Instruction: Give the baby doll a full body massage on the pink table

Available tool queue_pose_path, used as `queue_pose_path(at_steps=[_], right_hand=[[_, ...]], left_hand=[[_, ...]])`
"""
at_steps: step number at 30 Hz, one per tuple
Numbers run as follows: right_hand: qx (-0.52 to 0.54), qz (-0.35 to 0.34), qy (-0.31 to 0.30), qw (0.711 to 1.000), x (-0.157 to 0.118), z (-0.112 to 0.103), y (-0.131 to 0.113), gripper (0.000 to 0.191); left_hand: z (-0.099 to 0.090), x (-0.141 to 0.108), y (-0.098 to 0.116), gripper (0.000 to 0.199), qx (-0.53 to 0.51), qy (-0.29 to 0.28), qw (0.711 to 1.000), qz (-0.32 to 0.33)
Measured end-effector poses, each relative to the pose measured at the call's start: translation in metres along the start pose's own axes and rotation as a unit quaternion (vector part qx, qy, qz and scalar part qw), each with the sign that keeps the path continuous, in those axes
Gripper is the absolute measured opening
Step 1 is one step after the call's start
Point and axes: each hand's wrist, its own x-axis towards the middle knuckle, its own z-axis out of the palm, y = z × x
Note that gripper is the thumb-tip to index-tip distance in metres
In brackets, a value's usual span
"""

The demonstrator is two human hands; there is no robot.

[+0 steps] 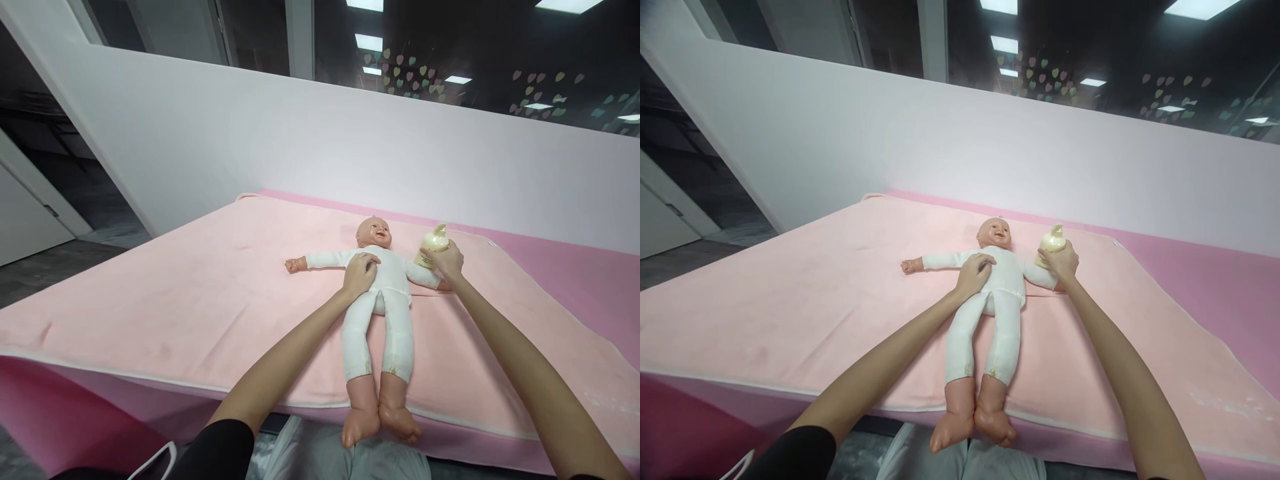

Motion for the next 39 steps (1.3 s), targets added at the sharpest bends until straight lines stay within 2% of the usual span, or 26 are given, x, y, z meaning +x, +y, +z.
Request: queue_pose_path(at_steps=[7,12,18,20,22,25,27,28,30,32,34,37,39], right_hand=[[0.020,0.014,-0.021,0.999,-0.001,-0.003,0.005,0.052],[0.019,0.013,0.000,1.000,0.005,-0.003,0.010,0.051],[0.001,0.012,-0.010,1.000,0.007,-0.001,0.011,0.056],[0.026,0.025,-0.039,0.999,0.008,-0.003,0.011,0.062],[0.087,0.034,-0.097,0.991,0.014,-0.008,0.012,0.067],[0.155,0.044,-0.157,0.974,0.027,-0.023,0.012,0.068],[0.158,0.019,-0.132,0.978,0.036,-0.035,0.008,0.068],[0.152,-0.013,-0.110,0.982,0.040,-0.040,0.006,0.066],[0.132,-0.092,-0.083,0.984,0.046,-0.047,0.000,0.060],[0.100,-0.159,-0.083,0.979,0.048,-0.049,-0.006,0.056],[0.061,-0.204,-0.092,0.973,0.047,-0.045,-0.007,0.060],[0.011,-0.255,-0.100,0.962,0.043,-0.037,-0.002,0.069],[-0.002,-0.272,-0.087,0.958,0.039,-0.031,0.003,0.068]], left_hand=[[-0.003,-0.001,0.002,0.023,-0.013,0.000,1.000,-0.009],[-0.003,0.000,0.001,0.023,-0.005,0.002,1.000,-0.002],[-0.003,-0.001,0.001,0.023,-0.008,0.001,1.000,0.002],[-0.004,-0.001,0.000,0.023,-0.007,-0.003,1.000,-0.006],[-0.005,0.001,0.001,0.023,-0.013,-0.012,1.000,-0.019],[-0.004,0.013,0.012,0.021,-0.099,-0.031,0.993,-0.064],[0.001,0.029,0.029,0.021,-0.250,-0.057,0.959,-0.122],[0.006,0.038,0.041,0.024,-0.344,-0.073,0.923,-0.156],[0.018,0.059,0.066,0.039,-0.517,-0.128,0.821,-0.204],[0.033,0.079,0.091,0.050,-0.604,-0.151,0.744,-0.241],[0.049,0.094,0.110,0.059,-0.620,-0.156,0.715,-0.284],[0.067,0.109,0.128,0.069,-0.614,-0.131,0.706,-0.328],[0.072,0.113,0.134,0.072,-0.629,-0.115,0.689,-0.341]])
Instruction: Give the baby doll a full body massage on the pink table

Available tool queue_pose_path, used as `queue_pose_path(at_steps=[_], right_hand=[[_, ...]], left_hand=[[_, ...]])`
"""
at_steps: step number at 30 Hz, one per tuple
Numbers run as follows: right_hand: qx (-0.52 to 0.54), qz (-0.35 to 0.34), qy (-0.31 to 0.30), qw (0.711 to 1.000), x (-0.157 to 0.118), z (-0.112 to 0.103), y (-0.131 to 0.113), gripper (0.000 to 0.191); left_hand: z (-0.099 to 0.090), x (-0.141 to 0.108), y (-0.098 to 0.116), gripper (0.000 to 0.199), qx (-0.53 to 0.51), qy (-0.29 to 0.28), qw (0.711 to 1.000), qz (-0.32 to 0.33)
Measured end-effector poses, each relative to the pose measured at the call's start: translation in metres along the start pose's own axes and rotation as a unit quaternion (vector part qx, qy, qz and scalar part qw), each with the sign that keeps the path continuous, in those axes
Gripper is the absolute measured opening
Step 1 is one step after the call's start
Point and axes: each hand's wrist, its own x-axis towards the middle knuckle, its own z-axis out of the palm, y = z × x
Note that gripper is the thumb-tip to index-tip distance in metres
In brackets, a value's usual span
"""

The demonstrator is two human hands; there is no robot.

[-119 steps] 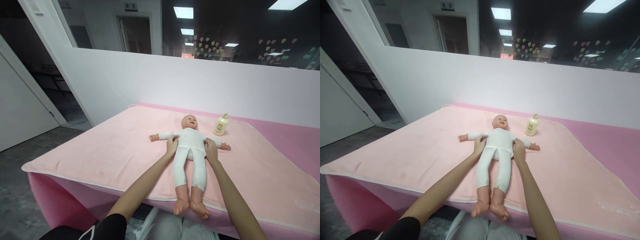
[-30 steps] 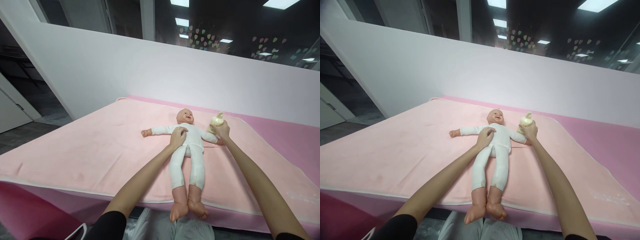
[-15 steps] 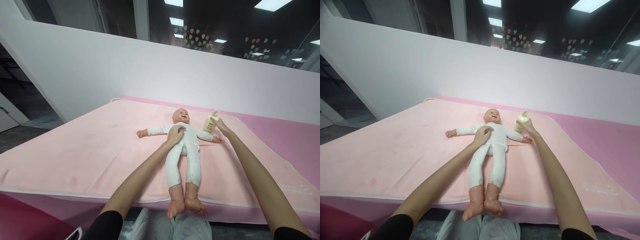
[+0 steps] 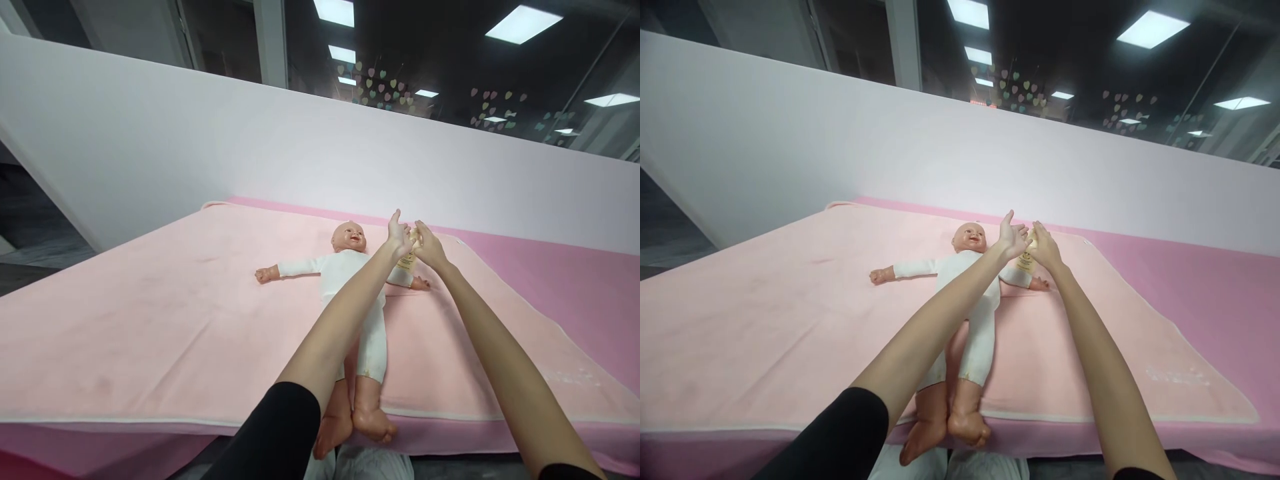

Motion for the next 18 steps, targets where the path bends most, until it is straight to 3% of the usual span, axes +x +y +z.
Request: queue_pose_path(at_steps=[6,8,10,11,12,14,16,18], right_hand=[[-0.029,0.001,0.045,0.999,-0.006,0.011,0.000,0.065],[-0.038,0.006,0.035,0.999,-0.003,0.007,-0.003,0.066],[-0.059,0.019,0.011,0.998,0.001,-0.001,-0.007,0.067],[-0.073,0.018,0.004,0.997,0.001,-0.005,-0.010,0.067],[-0.087,0.010,0.005,0.996,-0.001,-0.008,-0.014,0.066],[-0.094,-0.025,0.038,0.995,-0.013,-0.010,-0.026,0.062],[-0.056,-0.059,0.083,0.993,-0.033,0.000,-0.043,0.059],[0.011,-0.087,0.090,0.992,-0.057,0.019,-0.064,0.053]], left_hand=[[0.008,0.000,-0.001,0.081,-0.059,-0.016,0.998,0.001],[0.004,-0.002,-0.003,0.075,0.001,-0.018,1.000,0.021],[-0.009,-0.010,-0.005,0.062,0.147,-0.037,0.985,0.077],[-0.019,-0.017,-0.005,0.055,0.245,-0.056,0.960,0.120],[-0.032,-0.025,-0.005,0.049,0.350,-0.082,0.918,0.167],[-0.066,-0.048,-0.004,0.044,0.526,-0.127,0.804,0.247],[-0.102,-0.073,-0.002,0.036,0.647,-0.147,0.701,0.261],[-0.134,-0.094,0.001,0.028,0.716,-0.145,0.640,0.238]])
